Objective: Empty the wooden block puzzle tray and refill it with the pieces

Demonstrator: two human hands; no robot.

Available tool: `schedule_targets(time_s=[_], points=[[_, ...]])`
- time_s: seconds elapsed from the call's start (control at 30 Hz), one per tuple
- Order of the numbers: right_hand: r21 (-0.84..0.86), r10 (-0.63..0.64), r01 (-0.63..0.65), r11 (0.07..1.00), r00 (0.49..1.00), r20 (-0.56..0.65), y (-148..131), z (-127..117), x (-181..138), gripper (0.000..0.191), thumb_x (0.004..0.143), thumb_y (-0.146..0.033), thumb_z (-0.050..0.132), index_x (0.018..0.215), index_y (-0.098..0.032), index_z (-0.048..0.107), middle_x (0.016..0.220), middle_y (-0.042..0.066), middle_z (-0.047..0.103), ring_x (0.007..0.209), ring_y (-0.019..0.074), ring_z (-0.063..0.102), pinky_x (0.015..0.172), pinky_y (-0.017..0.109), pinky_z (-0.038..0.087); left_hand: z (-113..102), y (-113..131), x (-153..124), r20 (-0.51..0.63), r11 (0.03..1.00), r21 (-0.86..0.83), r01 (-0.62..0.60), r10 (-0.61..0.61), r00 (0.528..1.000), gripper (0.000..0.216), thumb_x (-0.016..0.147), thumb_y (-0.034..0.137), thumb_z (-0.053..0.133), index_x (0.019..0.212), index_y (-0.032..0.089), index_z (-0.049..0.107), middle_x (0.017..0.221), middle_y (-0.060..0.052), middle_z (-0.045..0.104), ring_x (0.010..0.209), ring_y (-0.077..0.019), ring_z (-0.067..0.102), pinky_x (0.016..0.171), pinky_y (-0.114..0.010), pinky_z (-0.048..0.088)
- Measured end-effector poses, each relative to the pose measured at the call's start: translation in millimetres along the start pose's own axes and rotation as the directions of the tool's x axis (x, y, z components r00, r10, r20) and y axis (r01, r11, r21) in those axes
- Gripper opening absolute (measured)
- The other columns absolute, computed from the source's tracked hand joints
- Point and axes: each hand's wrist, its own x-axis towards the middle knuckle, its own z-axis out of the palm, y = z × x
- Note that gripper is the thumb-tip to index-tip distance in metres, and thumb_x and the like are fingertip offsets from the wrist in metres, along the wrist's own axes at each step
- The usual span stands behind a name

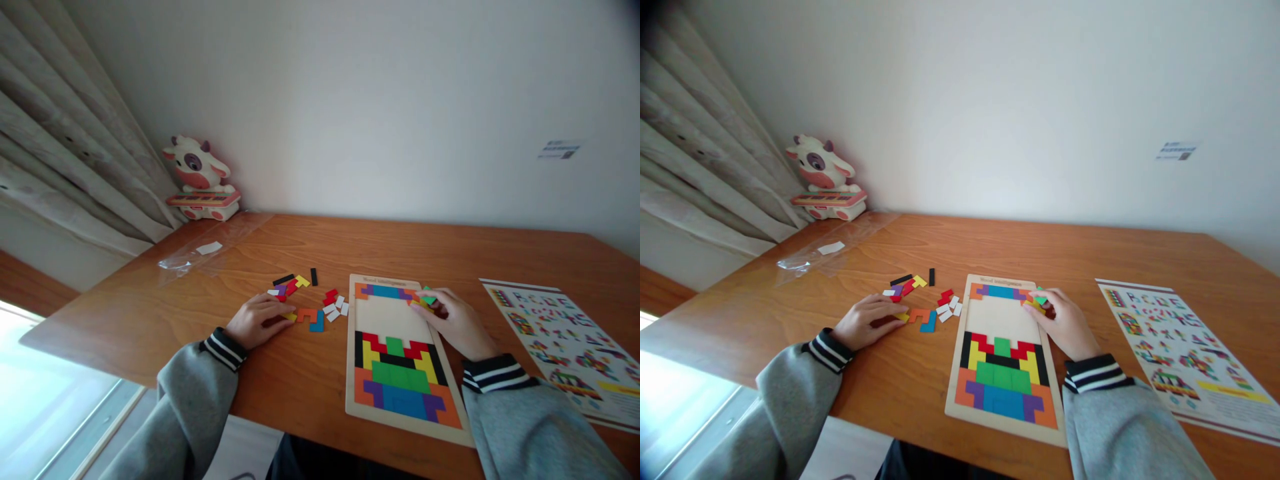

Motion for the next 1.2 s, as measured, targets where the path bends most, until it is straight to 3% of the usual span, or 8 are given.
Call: schedule_targets(time_s=[0.2, 0.37, 0.73, 0.87, 1.07, 1.2], points=[[0.007, 0.025, -0.025, 1.000, 0.998, -0.058, -2, 0, 1, 0.053, 0.083, -0.070, 0.056, 0.098, -0.021, 0.070, 0.090, 0.010, 0.068, 0.071, 0.0213, 0.062, 0.062, 0.036, 0.053, 8, 14, 12, 0.077, 0.998, 0.030, 0.048, -0.050, 0.996, 0.041, 0.087, 0.043, 0.070, 0.122, 0.022, 0.065, 0.118, -0.009, 0.071, 0.111, -0.0248, 0.065, 0.100, -0.044, 0.050], [0.019, 0.053, -0.051, 0.999, 0.995, -0.079, -2, 1, 0, 0.054, 0.082, -0.068, 0.057, 0.100, -0.019, 0.070, 0.092, 0.011, 0.068, 0.071, 0.0208, 0.062, 0.064, 0.036, 0.054, 19, 28, 26, 0.129, 0.994, -0.027, 0.103, -0.099, 0.987, 0.056, 0.081, 0.052, 0.074, 0.126, 0.021, 0.061, 0.120, -0.011, 0.070, 0.113, -0.0271, 0.064, 0.099, -0.044, 0.050], [0.050, 0.101, -0.095, 0.994, 0.983, -0.154, -2, 3, 0, 0.053, 0.083, -0.067, 0.059, 0.105, -0.019, 0.067, 0.098, 0.012, 0.069, 0.076, 0.0218, 0.063, 0.070, 0.039, 0.055, 32, 34, 37, 0.076, 0.969, -0.194, 0.150, -0.137, 0.988, 0.039, 0.081, 0.040, 0.077, 0.114, 0.022, 0.068, 0.105, -0.007, 0.074, 0.096, -0.0212, 0.070, 0.087, -0.035, 0.057], [0.045, 0.089, -0.083, 0.996, 0.982, -0.167, -5, 2, 1, 0.054, 0.083, -0.067, 0.058, 0.106, -0.019, 0.067, 0.100, 0.013, 0.069, 0.077, 0.0223, 0.063, 0.072, 0.040, 0.055, 31, 36, 38, 0.061, 0.972, -0.212, 0.106, -0.095, 0.994, 0.034, 0.084, 0.037, 0.074, 0.114, 0.020, 0.069, 0.106, -0.008, 0.075, 0.096, -0.0202, 0.071, 0.086, -0.033, 0.059], [0.034, 0.102, -0.097, 0.995, 0.978, -0.181, -5, 1, 2, 0.053, 0.084, -0.067, 0.057, 0.105, -0.019, 0.067, 0.101, 0.013, 0.069, 0.078, 0.0225, 0.063, 0.071, 0.039, 0.054, 33, 37, 37, -0.038, 0.980, -0.180, -0.082, 0.077, 0.996, 0.022, 0.091, 0.021, 0.063, 0.112, 0.018, 0.069, 0.104, -0.008, 0.076, 0.096, -0.0185, 0.072, 0.088, -0.032, 0.061], [-0.005, 0.128, -0.133, 0.991, 0.966, -0.226, 3, 1, 2, 0.055, 0.083, -0.067, 0.057, 0.104, -0.017, 0.067, 0.100, 0.013, 0.069, 0.077, 0.0228, 0.064, 0.072, 0.040, 0.054, 33, 39, 37, -0.060, 0.987, -0.132, -0.090, 0.082, 0.995, 0.028, 0.090, 0.015, 0.060, 0.117, 0.019, 0.067, 0.105, -0.008, 0.076, 0.094, -0.0180, 0.073, 0.088, -0.030, 0.061]])
